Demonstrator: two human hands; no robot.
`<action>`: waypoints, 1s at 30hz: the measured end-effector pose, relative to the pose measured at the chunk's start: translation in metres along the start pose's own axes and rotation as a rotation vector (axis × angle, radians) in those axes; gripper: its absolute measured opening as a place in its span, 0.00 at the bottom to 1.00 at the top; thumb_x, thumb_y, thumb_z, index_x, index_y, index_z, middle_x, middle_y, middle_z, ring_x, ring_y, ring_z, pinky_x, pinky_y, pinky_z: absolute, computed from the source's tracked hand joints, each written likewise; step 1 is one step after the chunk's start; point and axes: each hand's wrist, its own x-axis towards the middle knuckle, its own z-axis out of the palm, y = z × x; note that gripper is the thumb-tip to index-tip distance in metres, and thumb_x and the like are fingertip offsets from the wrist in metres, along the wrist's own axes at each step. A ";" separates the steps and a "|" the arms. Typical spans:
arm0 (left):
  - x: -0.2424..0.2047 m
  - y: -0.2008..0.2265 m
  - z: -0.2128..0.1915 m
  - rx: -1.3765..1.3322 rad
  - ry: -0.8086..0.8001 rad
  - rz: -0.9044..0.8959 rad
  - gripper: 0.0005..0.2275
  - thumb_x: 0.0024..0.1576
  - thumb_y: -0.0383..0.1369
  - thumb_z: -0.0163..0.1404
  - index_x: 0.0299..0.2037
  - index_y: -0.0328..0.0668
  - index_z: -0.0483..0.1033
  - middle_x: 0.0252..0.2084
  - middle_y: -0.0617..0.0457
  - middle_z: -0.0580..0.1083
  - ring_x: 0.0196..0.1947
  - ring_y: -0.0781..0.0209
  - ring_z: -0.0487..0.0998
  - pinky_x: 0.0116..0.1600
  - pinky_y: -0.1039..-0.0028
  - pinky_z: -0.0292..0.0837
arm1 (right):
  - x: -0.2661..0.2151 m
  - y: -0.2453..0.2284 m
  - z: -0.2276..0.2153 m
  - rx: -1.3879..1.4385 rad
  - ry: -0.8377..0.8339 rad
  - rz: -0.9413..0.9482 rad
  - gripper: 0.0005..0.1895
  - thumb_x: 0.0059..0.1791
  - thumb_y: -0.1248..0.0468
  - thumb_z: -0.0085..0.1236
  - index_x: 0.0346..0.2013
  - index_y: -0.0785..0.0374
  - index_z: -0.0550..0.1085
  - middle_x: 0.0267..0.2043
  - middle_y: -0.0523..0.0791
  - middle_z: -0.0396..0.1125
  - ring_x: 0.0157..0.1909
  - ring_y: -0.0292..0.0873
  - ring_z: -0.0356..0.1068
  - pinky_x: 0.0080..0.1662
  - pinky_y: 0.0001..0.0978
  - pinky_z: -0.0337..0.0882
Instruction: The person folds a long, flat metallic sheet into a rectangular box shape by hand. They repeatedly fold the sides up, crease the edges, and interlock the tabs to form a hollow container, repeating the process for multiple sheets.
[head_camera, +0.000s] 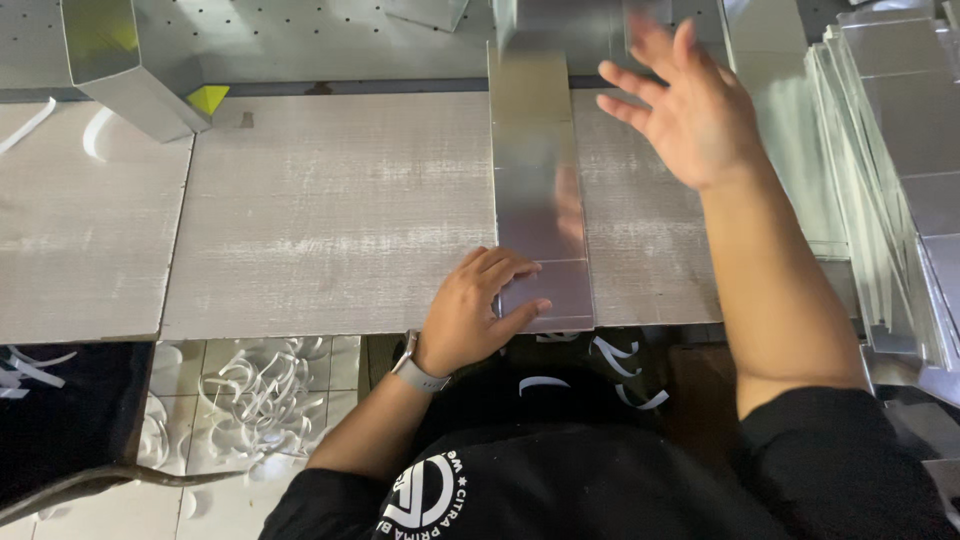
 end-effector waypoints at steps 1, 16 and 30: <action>0.000 -0.001 0.002 0.001 0.001 0.004 0.16 0.59 0.43 0.55 0.46 0.38 0.77 0.42 0.52 0.76 0.40 0.54 0.73 0.50 0.65 0.70 | 0.008 0.005 -0.003 -0.001 -0.001 -0.004 0.34 0.42 0.39 0.64 0.57 0.51 0.75 0.62 0.38 0.66 0.67 0.50 0.69 0.65 0.46 0.75; -0.001 0.002 0.002 0.101 -0.005 0.132 0.16 0.60 0.40 0.54 0.48 0.35 0.74 0.43 0.45 0.74 0.40 0.47 0.73 0.52 0.61 0.68 | -0.001 0.048 0.011 -0.715 -0.124 0.054 0.18 0.51 0.59 0.59 0.55 0.58 0.75 0.43 0.47 0.76 0.51 0.37 0.76 0.58 0.26 0.70; -0.017 0.001 -0.017 0.127 -0.114 0.027 0.26 0.40 0.51 0.68 0.44 0.45 0.83 0.52 0.51 0.81 0.56 0.46 0.78 0.71 0.35 0.41 | -0.150 0.103 0.011 -1.201 -0.209 -0.467 0.26 0.37 0.44 0.76 0.43 0.51 0.81 0.55 0.40 0.74 0.64 0.46 0.69 0.71 0.47 0.52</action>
